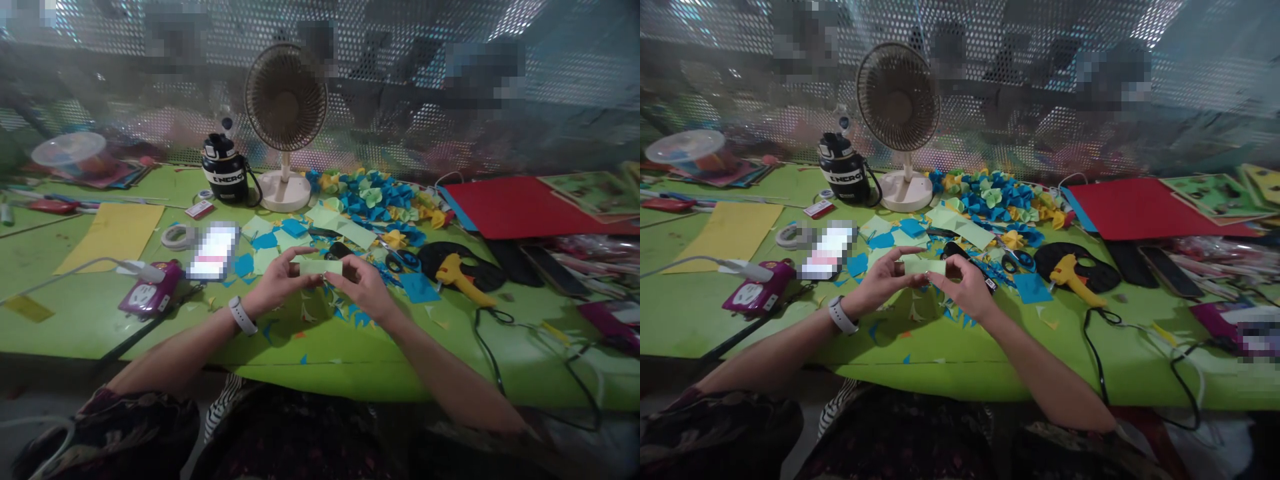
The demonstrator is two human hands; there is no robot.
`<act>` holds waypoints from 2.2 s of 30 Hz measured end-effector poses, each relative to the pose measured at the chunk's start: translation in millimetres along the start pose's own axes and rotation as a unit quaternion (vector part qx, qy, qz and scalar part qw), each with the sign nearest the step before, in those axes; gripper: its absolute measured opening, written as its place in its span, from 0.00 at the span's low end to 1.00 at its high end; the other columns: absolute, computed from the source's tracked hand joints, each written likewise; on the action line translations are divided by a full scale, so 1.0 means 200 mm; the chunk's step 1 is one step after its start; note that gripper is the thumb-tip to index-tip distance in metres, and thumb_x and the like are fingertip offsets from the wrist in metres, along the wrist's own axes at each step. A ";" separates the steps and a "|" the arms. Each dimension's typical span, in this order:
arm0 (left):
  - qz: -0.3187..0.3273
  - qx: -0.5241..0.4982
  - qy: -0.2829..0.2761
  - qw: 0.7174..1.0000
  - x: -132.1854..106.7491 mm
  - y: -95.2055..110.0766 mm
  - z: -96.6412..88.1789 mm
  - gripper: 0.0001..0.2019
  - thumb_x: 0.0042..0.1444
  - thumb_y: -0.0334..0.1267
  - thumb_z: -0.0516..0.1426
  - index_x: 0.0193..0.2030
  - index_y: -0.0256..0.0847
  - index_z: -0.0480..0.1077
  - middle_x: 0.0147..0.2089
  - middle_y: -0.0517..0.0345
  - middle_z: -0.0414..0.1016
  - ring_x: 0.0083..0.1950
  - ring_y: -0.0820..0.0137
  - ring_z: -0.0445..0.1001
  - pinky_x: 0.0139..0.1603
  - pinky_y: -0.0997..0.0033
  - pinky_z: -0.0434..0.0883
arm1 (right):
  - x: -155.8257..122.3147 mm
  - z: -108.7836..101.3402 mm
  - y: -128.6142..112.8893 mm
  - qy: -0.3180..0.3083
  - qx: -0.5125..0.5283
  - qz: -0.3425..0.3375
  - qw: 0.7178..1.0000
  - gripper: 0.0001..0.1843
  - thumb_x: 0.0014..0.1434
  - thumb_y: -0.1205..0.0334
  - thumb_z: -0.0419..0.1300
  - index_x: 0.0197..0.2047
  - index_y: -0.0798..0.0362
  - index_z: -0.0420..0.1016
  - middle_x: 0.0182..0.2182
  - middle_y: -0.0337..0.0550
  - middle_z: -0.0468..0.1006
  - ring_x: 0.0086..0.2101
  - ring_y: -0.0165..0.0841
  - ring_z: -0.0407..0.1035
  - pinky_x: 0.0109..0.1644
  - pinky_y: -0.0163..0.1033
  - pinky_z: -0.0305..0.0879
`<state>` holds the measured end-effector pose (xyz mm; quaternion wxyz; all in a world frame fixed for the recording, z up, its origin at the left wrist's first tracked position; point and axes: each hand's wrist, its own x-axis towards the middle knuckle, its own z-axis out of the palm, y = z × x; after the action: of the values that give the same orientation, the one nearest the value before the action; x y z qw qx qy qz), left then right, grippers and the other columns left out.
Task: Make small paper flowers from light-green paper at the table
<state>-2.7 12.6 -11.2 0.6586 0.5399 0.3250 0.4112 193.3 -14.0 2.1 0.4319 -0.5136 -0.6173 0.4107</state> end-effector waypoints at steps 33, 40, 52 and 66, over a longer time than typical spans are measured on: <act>-0.017 0.117 0.003 0.993 0.02 0.04 -0.05 0.33 0.49 0.41 0.69 0.60 0.35 0.65 0.26 0.60 0.79 0.31 0.69 0.80 0.35 0.73 0.75 | 0.06 -0.12 -0.03 -0.137 -0.044 0.045 0.989 0.16 0.55 0.48 0.63 0.29 0.52 0.70 0.26 0.39 0.75 0.29 0.32 0.71 0.36 0.39 0.67; -0.001 0.038 0.016 0.999 0.03 0.10 -0.08 0.31 0.47 0.39 0.70 0.56 0.34 0.65 0.33 0.53 0.82 0.36 0.67 0.82 0.40 0.69 0.77 | 0.08 -0.17 -0.06 -0.117 -0.025 0.045 0.992 0.22 0.49 0.40 0.66 0.27 0.52 0.70 0.25 0.39 0.75 0.28 0.32 0.71 0.36 0.39 0.68; 0.010 0.027 0.001 1.000 0.02 0.05 -0.03 0.43 0.49 0.39 0.69 0.68 0.33 0.53 0.31 0.55 0.81 0.33 0.70 0.81 0.36 0.73 0.75 | 0.05 -0.09 -0.05 -0.091 0.004 0.072 0.993 0.22 0.46 0.45 0.69 0.35 0.56 0.76 0.28 0.42 0.78 0.28 0.32 0.70 0.34 0.38 0.66; 0.041 0.040 0.036 0.998 0.06 0.07 -0.10 0.36 0.49 0.41 0.68 0.62 0.36 0.60 0.29 0.60 0.79 0.33 0.70 0.81 0.35 0.74 0.74 | 0.08 -0.15 -0.03 -0.049 0.026 0.060 0.997 0.19 0.45 0.46 0.70 0.29 0.55 0.77 0.26 0.42 0.80 0.23 0.28 0.69 0.32 0.37 0.69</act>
<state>-17.6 32.6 -2.1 0.6067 0.5639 0.3422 0.4437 218.2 2.6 19.1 0.3891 -0.5177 -0.5946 0.4766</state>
